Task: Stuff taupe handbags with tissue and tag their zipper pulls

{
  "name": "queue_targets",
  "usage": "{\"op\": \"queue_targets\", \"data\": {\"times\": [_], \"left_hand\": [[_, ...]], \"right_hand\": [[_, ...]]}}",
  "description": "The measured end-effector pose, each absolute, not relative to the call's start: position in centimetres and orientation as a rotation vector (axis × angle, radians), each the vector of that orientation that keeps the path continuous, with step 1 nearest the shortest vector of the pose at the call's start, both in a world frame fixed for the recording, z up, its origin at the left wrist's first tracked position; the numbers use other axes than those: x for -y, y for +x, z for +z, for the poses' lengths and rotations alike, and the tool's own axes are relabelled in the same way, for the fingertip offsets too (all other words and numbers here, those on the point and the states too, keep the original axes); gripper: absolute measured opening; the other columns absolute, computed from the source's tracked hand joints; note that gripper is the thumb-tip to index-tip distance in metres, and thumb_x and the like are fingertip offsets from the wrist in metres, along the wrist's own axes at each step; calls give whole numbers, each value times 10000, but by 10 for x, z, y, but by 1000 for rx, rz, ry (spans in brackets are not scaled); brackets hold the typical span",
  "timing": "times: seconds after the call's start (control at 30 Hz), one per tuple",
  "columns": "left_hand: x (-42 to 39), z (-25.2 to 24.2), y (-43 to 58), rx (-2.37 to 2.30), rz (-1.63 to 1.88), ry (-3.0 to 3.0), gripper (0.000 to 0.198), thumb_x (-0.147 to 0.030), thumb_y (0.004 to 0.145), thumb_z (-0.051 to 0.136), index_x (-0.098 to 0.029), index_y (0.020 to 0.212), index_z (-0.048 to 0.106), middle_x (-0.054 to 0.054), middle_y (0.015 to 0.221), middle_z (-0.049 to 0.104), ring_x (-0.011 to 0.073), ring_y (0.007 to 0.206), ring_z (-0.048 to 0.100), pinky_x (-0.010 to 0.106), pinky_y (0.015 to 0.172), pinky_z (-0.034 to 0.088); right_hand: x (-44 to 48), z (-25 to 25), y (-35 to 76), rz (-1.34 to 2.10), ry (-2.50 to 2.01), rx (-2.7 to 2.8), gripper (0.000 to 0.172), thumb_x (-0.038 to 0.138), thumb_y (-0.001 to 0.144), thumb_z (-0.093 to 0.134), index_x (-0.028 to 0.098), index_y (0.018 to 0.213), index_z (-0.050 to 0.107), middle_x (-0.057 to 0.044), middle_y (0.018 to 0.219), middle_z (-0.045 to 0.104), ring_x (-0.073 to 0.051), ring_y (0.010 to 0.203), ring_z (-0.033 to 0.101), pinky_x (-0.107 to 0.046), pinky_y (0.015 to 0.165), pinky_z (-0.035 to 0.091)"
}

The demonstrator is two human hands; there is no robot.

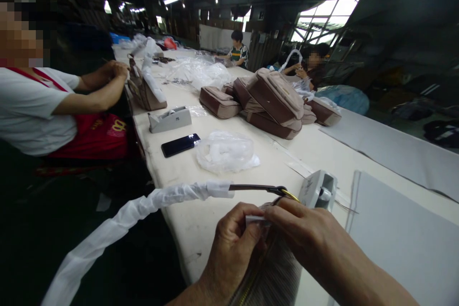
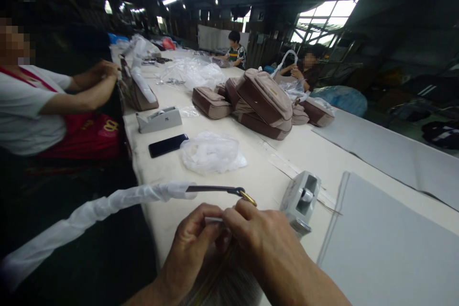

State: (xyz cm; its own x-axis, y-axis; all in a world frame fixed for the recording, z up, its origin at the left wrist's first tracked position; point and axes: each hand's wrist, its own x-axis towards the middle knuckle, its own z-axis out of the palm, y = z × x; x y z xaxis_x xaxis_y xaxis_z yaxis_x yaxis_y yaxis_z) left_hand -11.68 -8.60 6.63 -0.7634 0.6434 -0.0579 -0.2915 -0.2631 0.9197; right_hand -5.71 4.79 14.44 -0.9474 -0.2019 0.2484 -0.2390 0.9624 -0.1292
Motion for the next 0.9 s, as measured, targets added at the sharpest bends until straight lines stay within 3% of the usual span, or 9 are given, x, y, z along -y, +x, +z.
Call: {"op": "queue_targets", "data": {"times": [0.1,0.27,0.43,0.53,0.8,0.9], "left_hand": [[86,61,-115,-1468,2094,441,121,-289,837,567,-176,805,593,-27,616,519,107,582,487,221,572,419],[87,55,-110,-1471,2118,430,208,-387,814,591,-183,773,587,-43,541,457,99,508,454,214,520,394],[83,61,-105,-1575,2151,381,188,-354,765,643,-184,697,597,-45,547,471,75,469,442,194,493,368],[81,62,-105,-1566,2112,336,166,-325,745,655,-183,689,589,-44,558,502,68,460,450,185,482,369],[82,47,-105,-1227,2073,174,172,-311,736,654,-180,771,549,-36,571,562,61,433,478,175,476,372],[84,54,-109,-1067,2082,151,203,-359,743,611,-184,824,549,-7,608,594,103,479,535,205,491,414]], "right_hand": [[-51,138,-57,185,426,2793,260,62,900,339,174,885,572,-17,726,610,-98,475,555,-208,398,355],[-63,128,-52,156,666,2618,260,176,981,303,123,1053,548,-85,869,662,-126,660,605,-235,537,442],[-80,120,-46,63,765,2577,296,147,979,300,105,1085,573,-113,1013,674,-150,805,607,-271,650,474],[-86,115,-45,5,799,2592,320,166,981,297,104,1127,574,-123,1078,662,-158,802,595,-295,643,480],[-81,99,-44,-69,735,2386,327,134,954,323,60,1052,627,-139,1033,688,-192,836,627,-335,673,504],[-81,93,-45,-46,738,2354,326,135,951,327,48,1059,621,-157,1047,679,-193,830,627,-340,668,512]]}}
